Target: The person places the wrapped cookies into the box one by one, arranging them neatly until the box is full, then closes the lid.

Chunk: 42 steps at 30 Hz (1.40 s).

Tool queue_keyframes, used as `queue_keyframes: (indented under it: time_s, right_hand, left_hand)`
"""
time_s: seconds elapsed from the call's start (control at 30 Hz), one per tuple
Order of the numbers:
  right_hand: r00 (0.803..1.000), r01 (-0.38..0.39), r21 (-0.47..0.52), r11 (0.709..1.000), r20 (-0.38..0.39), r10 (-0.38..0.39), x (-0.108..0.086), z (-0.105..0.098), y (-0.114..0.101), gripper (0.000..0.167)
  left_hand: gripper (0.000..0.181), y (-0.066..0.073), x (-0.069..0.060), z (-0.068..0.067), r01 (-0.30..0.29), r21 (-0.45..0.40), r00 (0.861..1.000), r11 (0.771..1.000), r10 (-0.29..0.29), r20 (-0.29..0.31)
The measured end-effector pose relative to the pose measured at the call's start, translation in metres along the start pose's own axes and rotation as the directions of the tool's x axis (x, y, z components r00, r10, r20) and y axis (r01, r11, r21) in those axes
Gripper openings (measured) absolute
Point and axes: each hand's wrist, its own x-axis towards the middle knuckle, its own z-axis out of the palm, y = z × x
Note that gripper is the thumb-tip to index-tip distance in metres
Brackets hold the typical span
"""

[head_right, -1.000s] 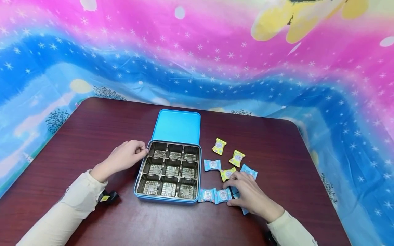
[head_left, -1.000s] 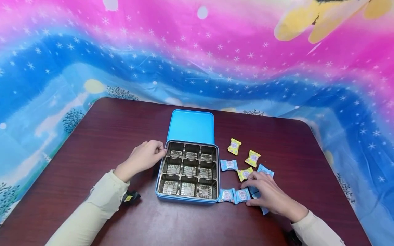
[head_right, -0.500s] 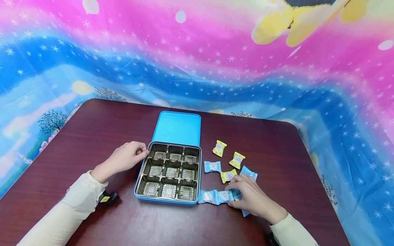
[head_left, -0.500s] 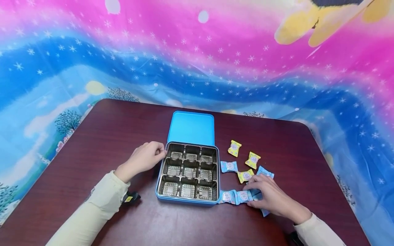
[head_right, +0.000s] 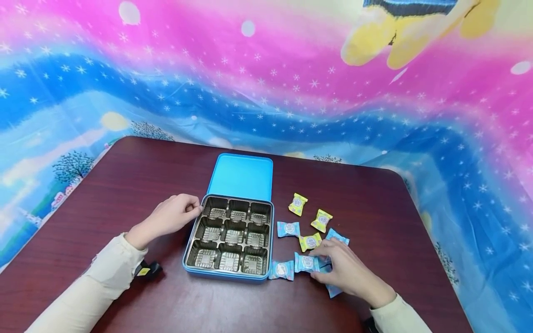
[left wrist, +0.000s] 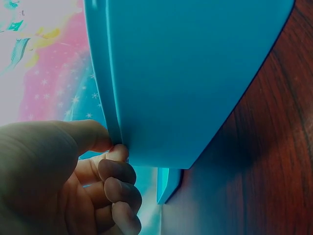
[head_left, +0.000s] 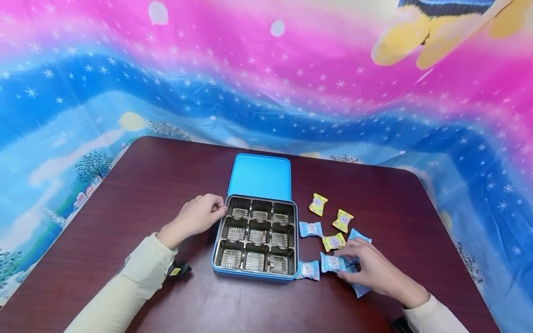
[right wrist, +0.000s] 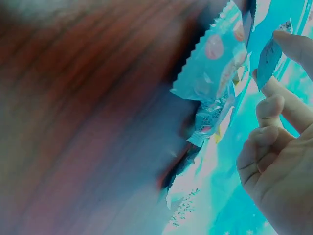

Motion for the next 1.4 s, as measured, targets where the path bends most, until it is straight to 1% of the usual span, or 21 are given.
queue_keyframes:
  time_s: [0.2, 0.4, 0.67, 0.87, 1.13, 1.3, 1.4]
  right_hand:
    - [0.998, -0.057, 0.041, 0.998, 0.006, 0.057, 0.002, -0.004, -0.003, 0.029]
    - [0.996, -0.094, 0.042, 0.995, 0.001, 0.094, 0.006, -0.006, -0.007, 0.031]
    - [0.998, -0.051, 0.017, 0.999, -0.041, 0.052, 0.010, -0.008, -0.011, 0.032]
    - [0.995, -0.016, -0.042, 0.999, -0.098, 0.012, 0.014, -0.013, -0.017, 0.034]
    - [0.994, -0.007, -0.091, 0.996, -0.114, -0.004, 0.019, -0.018, -0.025, 0.034]
    - [0.994, -0.023, -0.113, 0.993, -0.111, 0.011, 0.020, -0.021, -0.036, 0.032]
    - [0.991, -0.026, -0.136, 0.990, -0.130, 0.008, 0.022, -0.021, -0.044, 0.031]
  left_hand:
    - [0.029, 0.000, 0.000, -0.001, -0.002, 0.005, 1.000, 1.000, 0.002, -0.007]
    - [0.028, 0.000, 0.000, 0.000, -0.004, -0.003, 1.000, 1.000, 0.004, -0.008]
    - [0.029, -0.001, -0.001, 0.000, 0.010, -0.013, 1.000, 1.000, -0.010, 0.005]
    - [0.031, -0.001, 0.000, -0.002, 0.006, -0.012, 1.000, 1.000, -0.006, 0.003]
    - [0.032, 0.000, 0.001, -0.005, 0.012, -0.021, 1.000, 1.000, -0.011, 0.013]
    - [0.031, 0.001, 0.001, -0.004, 0.011, -0.021, 1.000, 1.000, -0.011, 0.012]
    - [0.031, 0.001, 0.001, -0.005, 0.008, -0.021, 1.000, 1.000, -0.008, 0.010]
